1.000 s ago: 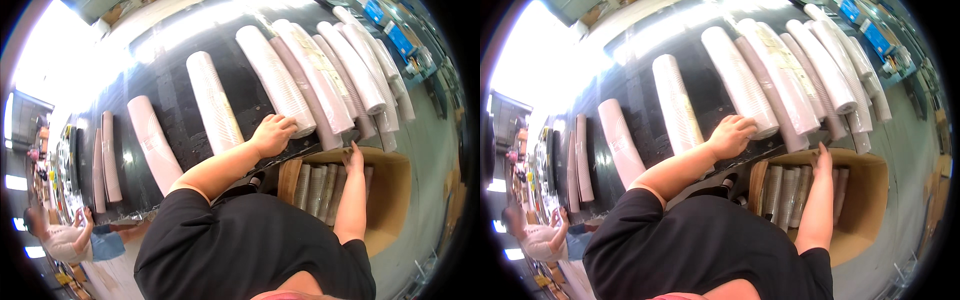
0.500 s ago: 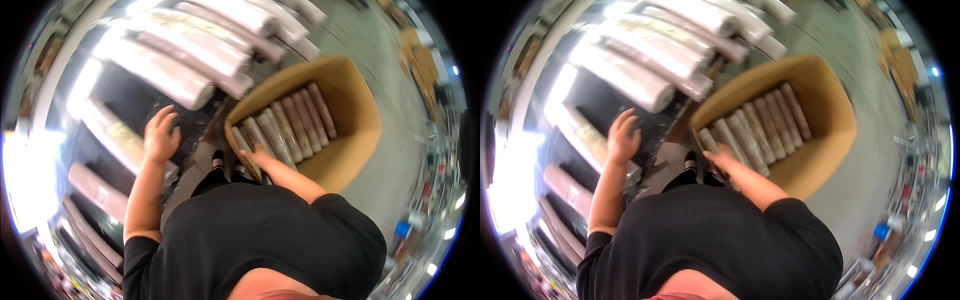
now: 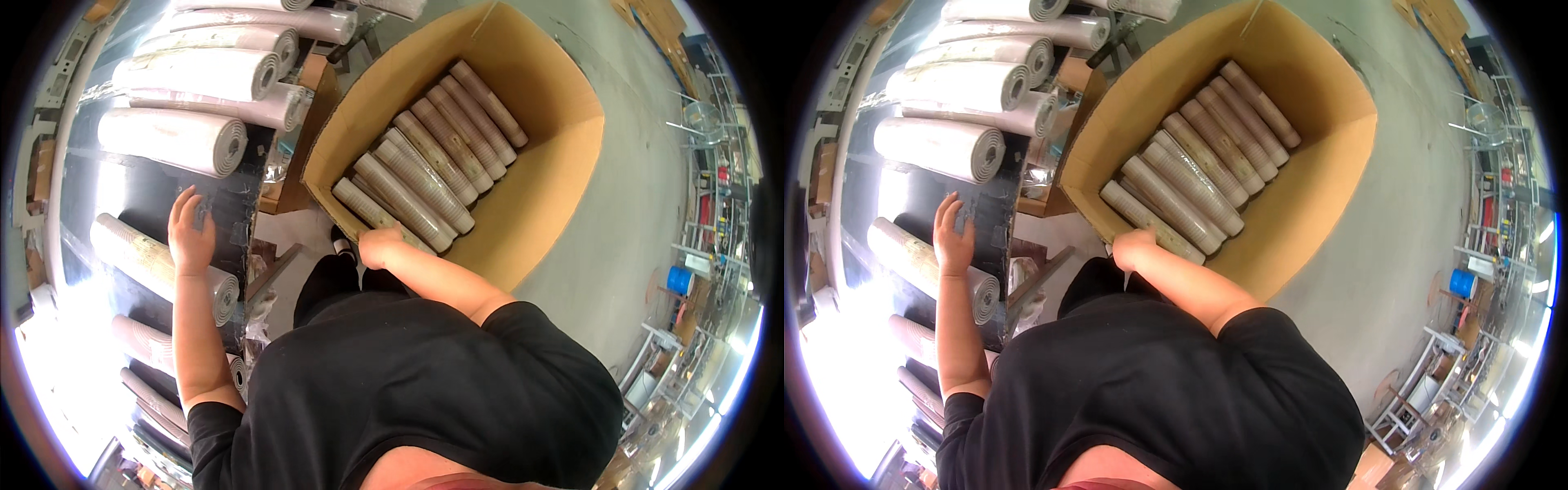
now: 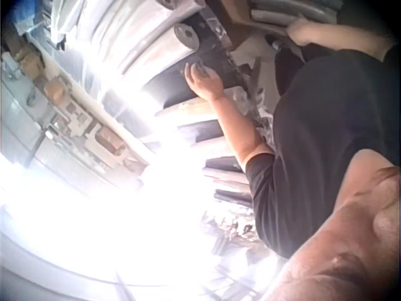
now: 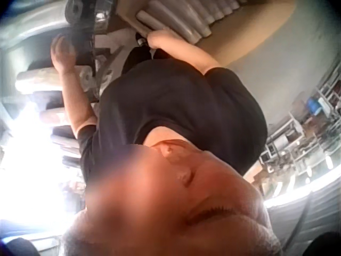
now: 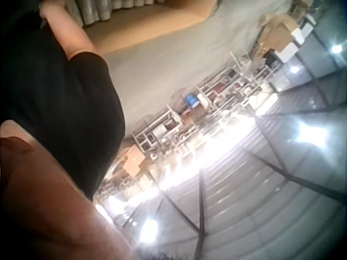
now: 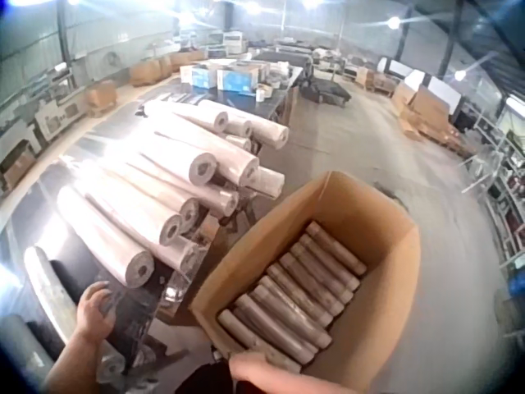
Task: The person packs rolls of material into a cardboard box and then organizes other rolls on a work table, checking a document and removing a plastic bag from one of the rolls.
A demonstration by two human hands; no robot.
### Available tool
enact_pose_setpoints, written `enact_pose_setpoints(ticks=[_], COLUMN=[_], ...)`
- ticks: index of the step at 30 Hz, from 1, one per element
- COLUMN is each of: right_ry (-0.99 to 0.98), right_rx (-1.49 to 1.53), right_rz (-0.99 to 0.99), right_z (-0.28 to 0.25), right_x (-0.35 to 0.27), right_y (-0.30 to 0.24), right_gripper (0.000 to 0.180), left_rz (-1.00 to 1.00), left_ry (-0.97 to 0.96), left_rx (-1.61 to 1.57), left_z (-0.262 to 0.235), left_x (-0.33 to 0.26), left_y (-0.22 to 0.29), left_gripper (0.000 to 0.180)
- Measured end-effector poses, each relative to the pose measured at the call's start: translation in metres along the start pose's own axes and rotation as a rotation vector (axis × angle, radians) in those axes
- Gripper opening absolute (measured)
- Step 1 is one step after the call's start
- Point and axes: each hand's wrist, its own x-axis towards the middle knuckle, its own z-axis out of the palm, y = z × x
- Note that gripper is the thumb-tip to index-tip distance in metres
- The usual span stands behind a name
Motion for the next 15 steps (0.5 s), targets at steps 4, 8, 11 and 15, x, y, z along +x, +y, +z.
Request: enact_pose_setpoints(ticks=[4,8,11,15], right_ry=[-0.053,-0.103,-0.073,-0.084], right_rx=[0.114,0.100,0.191,0.236], right_rz=[0.024,0.047,0.049,0.038], right_z=[0.011,0.039,0.065,0.075], right_x=[-0.021,-0.038,-0.044,-0.067], right_y=[0.007,0.013,0.030,0.053], right_gripper=[0.061,0.063,0.063,0.047], left_rz=[-0.022,0.004,0.074,0.067], left_ry=[-0.038,-0.013,-0.023,-0.078], left_rx=[0.006,-0.027,0.019,0.076], left_z=[0.003,0.001,-0.003,-0.014], left_x=[-0.003,-0.002,0.005,0.013], left_y=[-0.007,-0.001,0.005,0.024], left_gripper=[0.032,0.031,0.031,0.031])
